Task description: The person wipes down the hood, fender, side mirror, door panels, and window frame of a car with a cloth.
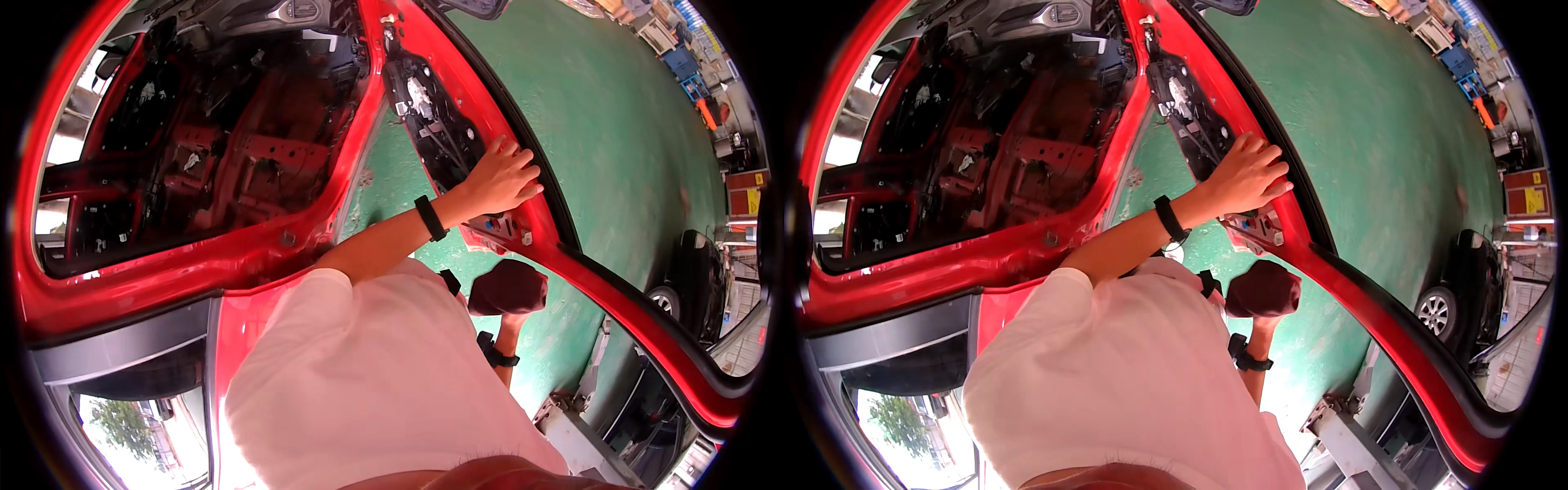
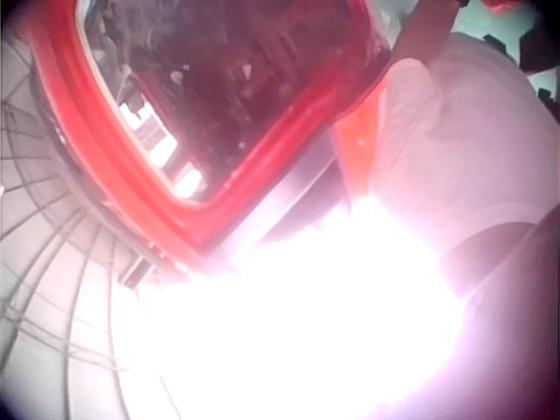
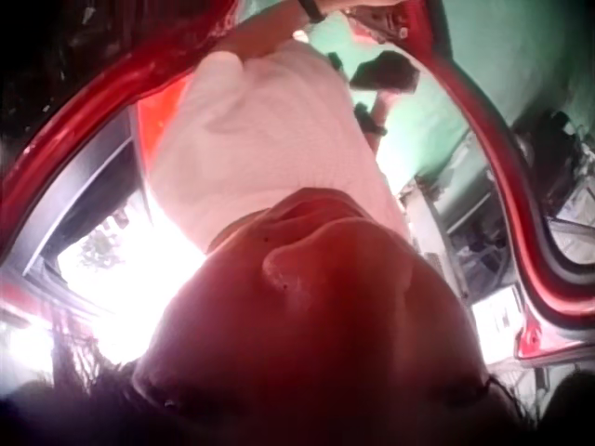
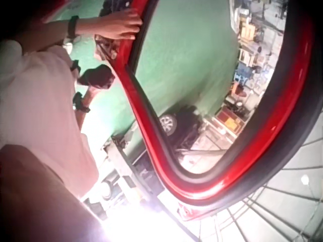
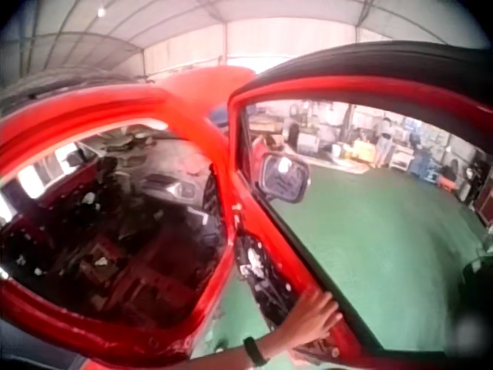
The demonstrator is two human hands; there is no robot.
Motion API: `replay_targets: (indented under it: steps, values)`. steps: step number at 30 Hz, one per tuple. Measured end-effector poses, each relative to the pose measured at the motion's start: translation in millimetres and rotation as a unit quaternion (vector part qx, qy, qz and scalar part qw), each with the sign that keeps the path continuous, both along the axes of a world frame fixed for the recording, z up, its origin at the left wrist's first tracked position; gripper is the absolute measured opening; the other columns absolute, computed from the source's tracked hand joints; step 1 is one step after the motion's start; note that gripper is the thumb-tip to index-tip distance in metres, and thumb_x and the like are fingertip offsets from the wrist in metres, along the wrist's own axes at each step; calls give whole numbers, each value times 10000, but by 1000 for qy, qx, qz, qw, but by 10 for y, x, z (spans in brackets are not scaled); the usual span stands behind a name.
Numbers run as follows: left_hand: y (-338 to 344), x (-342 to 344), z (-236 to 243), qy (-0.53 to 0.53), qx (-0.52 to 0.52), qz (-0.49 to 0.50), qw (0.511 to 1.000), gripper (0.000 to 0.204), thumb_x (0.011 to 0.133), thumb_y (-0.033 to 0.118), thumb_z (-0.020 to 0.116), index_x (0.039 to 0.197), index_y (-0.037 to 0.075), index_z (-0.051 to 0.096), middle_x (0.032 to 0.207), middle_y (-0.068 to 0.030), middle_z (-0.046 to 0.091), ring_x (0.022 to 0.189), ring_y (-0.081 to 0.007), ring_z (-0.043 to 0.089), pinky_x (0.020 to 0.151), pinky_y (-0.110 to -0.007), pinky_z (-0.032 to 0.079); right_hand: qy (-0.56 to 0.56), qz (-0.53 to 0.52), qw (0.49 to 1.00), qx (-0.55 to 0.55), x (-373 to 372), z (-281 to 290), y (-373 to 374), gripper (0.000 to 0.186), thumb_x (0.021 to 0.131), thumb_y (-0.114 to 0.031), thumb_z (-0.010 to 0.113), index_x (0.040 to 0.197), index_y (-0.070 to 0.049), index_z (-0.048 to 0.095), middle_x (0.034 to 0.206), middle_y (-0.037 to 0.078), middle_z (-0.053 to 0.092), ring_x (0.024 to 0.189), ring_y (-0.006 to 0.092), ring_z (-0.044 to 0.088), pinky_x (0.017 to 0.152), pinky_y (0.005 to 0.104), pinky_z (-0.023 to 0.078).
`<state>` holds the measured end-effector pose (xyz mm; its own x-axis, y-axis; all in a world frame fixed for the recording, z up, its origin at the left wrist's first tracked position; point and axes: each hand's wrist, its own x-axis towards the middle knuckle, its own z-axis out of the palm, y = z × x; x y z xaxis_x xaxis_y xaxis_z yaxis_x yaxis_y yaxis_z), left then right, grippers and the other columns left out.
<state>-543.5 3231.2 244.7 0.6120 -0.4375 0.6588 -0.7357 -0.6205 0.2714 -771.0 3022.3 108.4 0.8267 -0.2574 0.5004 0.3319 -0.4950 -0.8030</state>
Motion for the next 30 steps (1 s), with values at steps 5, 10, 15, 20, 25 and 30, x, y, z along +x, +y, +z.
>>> replay_targets:
  steps: [5, 10, 15, 20, 25, 30]
  values:
    - [88, 156, 85, 32, 51, -25, 998, 484, 946, 535, 599, 766, 96, 688, 782, -57, 568, 896, -266, 552, 883, -426, 425, 6, 44, 998, 34, 192, 851, 517, 732, 729, -359, 837, 1281, -23, 494, 1237, 114, 524, 1159, 278, 558, 1039, 443, 412]
    - [92, 352, 255, 132, 186, -77, 971, 656, 945, 663, 493, 807, 78, 757, 843, -98, 682, 901, -307, 641, 867, -451, 441, -65, -51, 997, 4, 406, 1332, 624, 730, 723, -291, 843, 1261, -21, 430, 1230, 117, 482, 1168, 249, 532, 1046, 399, 388]
    - [161, 507, 255, 130, 185, -103, 969, 616, 946, 640, 511, 809, 86, 741, 818, -93, 661, 880, -295, 631, 845, -458, 438, -106, -166, 980, 3, 516, 1426, 558, 685, 727, -240, 857, 1227, -34, 436, 1221, 110, 485, 1173, 237, 525, 1038, 392, 386]
    - [320, 660, 282, 64, 136, -93, 984, 571, 938, 602, 546, 788, 79, 720, 820, -89, 649, 865, -288, 624, 808, -445, 443, -105, -215, 971, -27, 614, 1692, 724, 628, 753, -191, 862, 1194, -59, 434, 1196, 81, 487, 1129, 208, 532, 1031, 412, 398]
    - [516, 836, 343, 21, 74, -45, 996, 498, 916, 535, 623, 791, 63, 720, 825, -86, 651, 871, -295, 624, 783, -427, 463, -121, -239, 963, -23, 657, 1627, 681, 611, 770, -145, 863, 1202, -66, 437, 1205, 65, 497, 1123, 187, 534, 1022, 386, 412]
    - [699, 1012, 340, 62, 99, -40, 992, 450, 891, 479, 678, 843, 37, 744, 855, -108, 702, 868, -307, 657, 800, -456, 488, -132, -264, 955, 34, 789, 1703, 829, 596, 799, -149, 831, 1240, -43, 445, 1246, 83, 492, 1165, 207, 520, 1054, 395, 390]
